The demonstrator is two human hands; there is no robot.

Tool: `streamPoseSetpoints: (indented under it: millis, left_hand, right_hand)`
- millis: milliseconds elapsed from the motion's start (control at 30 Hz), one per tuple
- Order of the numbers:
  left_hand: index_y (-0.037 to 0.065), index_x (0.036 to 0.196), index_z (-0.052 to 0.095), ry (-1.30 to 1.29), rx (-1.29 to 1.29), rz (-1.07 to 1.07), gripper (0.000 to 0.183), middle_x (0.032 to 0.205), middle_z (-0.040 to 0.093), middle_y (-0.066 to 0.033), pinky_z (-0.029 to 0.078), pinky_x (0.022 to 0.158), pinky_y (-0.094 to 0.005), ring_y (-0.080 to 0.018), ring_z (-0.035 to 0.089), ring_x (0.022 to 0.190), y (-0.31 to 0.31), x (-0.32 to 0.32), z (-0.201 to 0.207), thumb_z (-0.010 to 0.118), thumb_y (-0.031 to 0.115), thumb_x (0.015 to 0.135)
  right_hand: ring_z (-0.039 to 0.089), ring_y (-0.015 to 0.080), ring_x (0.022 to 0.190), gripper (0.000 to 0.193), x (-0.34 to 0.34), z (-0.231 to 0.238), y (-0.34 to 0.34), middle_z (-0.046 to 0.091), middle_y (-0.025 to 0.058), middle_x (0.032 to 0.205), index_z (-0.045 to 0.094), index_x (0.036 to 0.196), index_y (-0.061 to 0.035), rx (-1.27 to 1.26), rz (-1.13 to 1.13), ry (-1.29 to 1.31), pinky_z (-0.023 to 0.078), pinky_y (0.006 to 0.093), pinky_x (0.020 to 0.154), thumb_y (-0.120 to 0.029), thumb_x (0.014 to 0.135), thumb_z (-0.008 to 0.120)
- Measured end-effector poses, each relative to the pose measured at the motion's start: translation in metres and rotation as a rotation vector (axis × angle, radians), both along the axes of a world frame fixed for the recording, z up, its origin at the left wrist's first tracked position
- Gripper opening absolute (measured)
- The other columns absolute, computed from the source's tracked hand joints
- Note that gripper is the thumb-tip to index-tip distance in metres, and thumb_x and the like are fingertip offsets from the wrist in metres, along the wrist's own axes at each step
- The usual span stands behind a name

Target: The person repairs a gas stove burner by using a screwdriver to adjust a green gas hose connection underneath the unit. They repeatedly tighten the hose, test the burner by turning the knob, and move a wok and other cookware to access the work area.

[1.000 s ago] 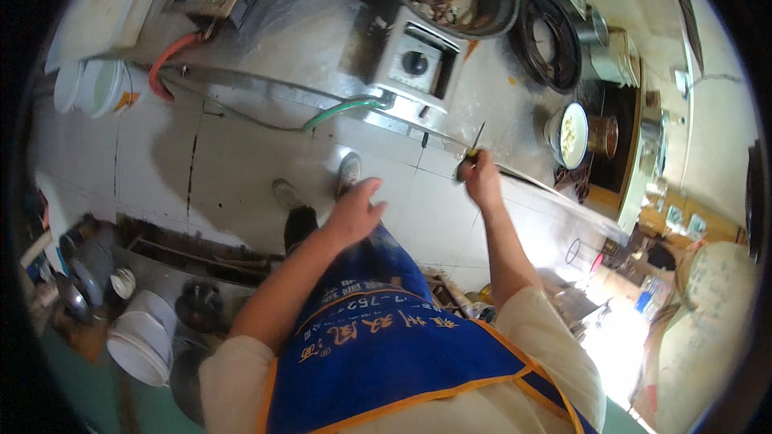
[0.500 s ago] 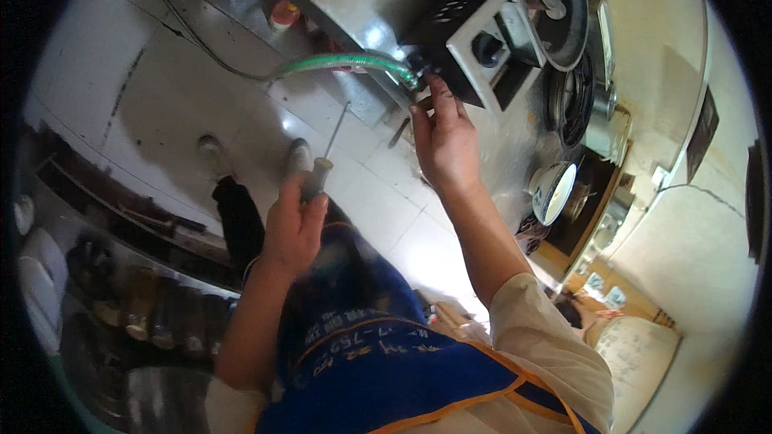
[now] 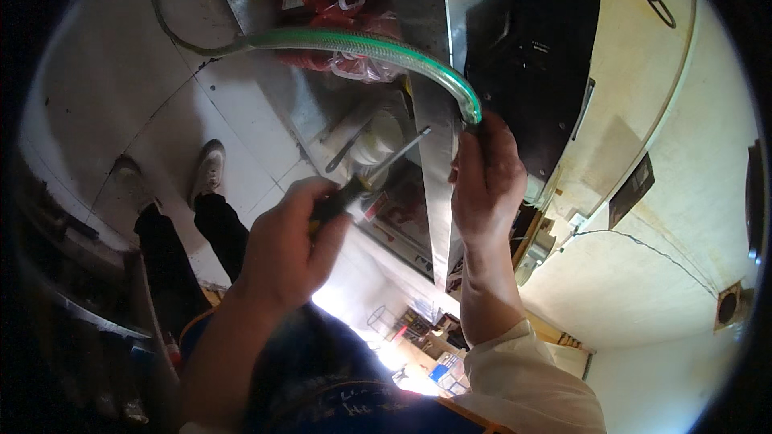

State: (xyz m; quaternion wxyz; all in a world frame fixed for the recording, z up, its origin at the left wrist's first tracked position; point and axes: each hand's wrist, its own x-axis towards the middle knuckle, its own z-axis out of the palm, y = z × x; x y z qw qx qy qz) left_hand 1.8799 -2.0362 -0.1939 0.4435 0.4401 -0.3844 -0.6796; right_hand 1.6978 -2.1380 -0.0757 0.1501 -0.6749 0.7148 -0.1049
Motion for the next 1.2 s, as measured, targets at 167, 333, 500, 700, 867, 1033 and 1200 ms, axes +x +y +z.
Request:
streamPoseSetpoints:
  millis: [167,333,500,700,867,1033,1200]
  left_hand:
    - [0.001,0.120,0.049,0.134,0.001,-0.034,0.031,0.083,0.062,-0.0092,0.050,0.061,-0.0301,-0.0159,0.062,0.070,-0.009,-0.009,-0.012,0.058,0.021,0.099]
    - [0.002,0.120,0.048,0.158,-0.076,0.007,0.029,0.083,0.062,-0.0109,0.052,0.062,-0.0322,-0.0181,0.064,0.072,-0.014,-0.015,-0.013,0.058,0.020,0.099]
    - [0.002,0.117,0.048,0.139,-0.113,0.024,0.027,0.084,0.062,-0.0115,0.054,0.063,-0.0336,-0.0196,0.065,0.073,-0.016,-0.021,-0.014,0.057,0.019,0.099]
    - [0.003,0.115,0.051,0.080,-0.108,-0.008,0.024,0.087,0.063,-0.0123,0.055,0.064,-0.0333,-0.0201,0.066,0.074,-0.020,-0.019,-0.015,0.059,0.018,0.098]
    - [0.004,0.112,0.055,0.042,-0.147,-0.025,0.019,0.086,0.064,-0.0120,0.052,0.057,-0.0296,-0.0191,0.064,0.067,-0.034,-0.001,-0.011,0.058,0.016,0.098]
    - [0.004,0.110,0.056,0.309,-0.057,-0.068,0.017,0.089,0.064,-0.0102,0.047,0.059,-0.0270,-0.0140,0.058,0.068,-0.043,0.004,-0.035,0.051,0.018,0.101]
    - [0.005,0.116,0.058,0.186,-0.196,0.170,0.023,0.096,0.063,-0.0117,0.051,0.069,-0.0284,-0.0154,0.060,0.080,-0.035,-0.011,-0.031,0.062,0.008,0.093]
  right_hand:
    - [0.060,0.0098,0.060,0.030,0.006,-0.001,0.004,0.066,0.0107,0.076,0.058,0.126,0.0022,-0.023,0.107,0.090,0.046,0.0239,0.052,-0.004,0.097,0.057]
    - [0.049,0.0020,0.055,0.031,0.007,-0.007,0.003,0.062,0.0023,0.075,0.055,0.129,0.0050,-0.036,0.141,0.093,0.040,0.0180,0.049,-0.005,0.099,0.054]
    - [0.048,0.0026,0.063,0.031,0.016,-0.002,0.003,0.061,0.0027,0.079,0.055,0.129,0.0055,-0.074,0.228,0.262,0.039,0.0182,0.055,-0.005,0.099,0.053]
    - [0.058,0.0092,0.066,0.030,0.012,0.000,0.001,0.065,0.0090,0.080,0.058,0.126,0.0020,-0.006,0.199,0.180,0.046,0.0239,0.058,-0.002,0.097,0.056]
    - [0.064,0.0121,0.070,0.031,0.005,0.000,-0.001,0.068,0.0127,0.083,0.058,0.126,0.0001,-0.018,0.228,0.119,0.050,0.0262,0.062,-0.002,0.096,0.059]
    - [0.067,0.0139,0.079,0.035,0.000,-0.005,-0.004,0.070,0.0139,0.091,0.057,0.130,0.0000,-0.017,0.265,0.022,0.053,0.0268,0.072,-0.002,0.096,0.059]
    - [0.068,0.0148,0.085,0.036,0.003,-0.004,-0.002,0.070,0.0147,0.095,0.056,0.131,0.0011,-0.013,0.225,-0.036,0.054,0.0278,0.075,-0.002,0.096,0.059]
